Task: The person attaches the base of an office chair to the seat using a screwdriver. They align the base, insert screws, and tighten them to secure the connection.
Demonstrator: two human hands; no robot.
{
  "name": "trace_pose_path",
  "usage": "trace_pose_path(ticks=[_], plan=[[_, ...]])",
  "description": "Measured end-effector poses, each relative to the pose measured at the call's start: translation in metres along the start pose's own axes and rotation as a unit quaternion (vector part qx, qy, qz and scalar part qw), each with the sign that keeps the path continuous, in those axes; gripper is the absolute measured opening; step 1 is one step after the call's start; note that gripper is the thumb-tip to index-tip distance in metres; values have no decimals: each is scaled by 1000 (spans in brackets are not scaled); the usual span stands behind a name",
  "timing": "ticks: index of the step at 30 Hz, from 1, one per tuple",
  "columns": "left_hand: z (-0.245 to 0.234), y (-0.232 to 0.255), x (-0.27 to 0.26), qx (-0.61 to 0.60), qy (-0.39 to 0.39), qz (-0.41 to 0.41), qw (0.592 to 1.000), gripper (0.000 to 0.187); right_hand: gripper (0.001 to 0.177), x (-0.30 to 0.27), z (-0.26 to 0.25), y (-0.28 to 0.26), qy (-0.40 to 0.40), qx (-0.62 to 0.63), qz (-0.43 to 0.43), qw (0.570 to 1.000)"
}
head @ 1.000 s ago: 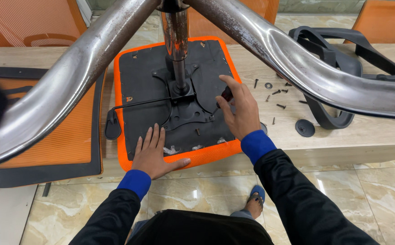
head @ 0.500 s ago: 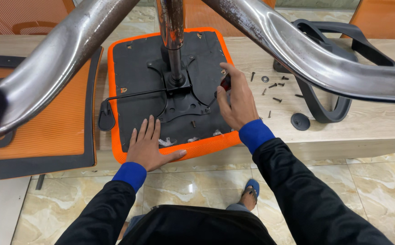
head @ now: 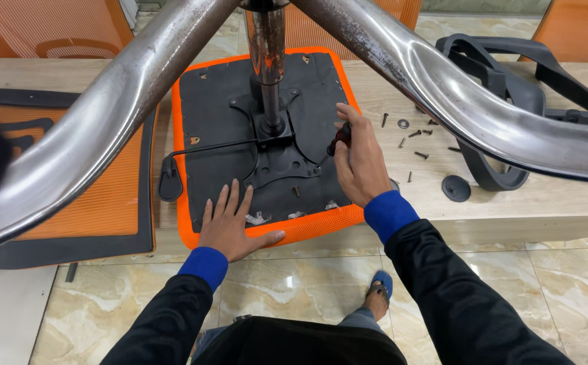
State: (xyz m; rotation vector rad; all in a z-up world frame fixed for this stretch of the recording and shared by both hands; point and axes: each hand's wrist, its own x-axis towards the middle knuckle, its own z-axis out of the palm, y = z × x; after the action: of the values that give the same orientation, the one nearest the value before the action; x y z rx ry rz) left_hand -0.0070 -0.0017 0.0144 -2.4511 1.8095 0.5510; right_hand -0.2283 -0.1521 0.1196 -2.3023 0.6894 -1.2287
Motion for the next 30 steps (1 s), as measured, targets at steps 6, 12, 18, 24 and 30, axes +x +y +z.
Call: trace_pose_path(ticks=[6,12,18,24,30], plan=[[0,-1,-1,4,-6,4,1000,137,46,7,9,0,-26,-98,66,993],[-5,5,-2,6,-18,-14,1000,138,49,5,16,-4,7,-35,55,998],[-10,7,-3,5,-31,-6,999,140,50,15,-3,6,-75,-48,89,992],[-7,2,1,-20,-1,-3,1000,141,50,0,11,3,17,-51,34,998],[-5,3,1,-15,-11,-1,1000,140,51,-2,5,9,-8,-38,32,999]])
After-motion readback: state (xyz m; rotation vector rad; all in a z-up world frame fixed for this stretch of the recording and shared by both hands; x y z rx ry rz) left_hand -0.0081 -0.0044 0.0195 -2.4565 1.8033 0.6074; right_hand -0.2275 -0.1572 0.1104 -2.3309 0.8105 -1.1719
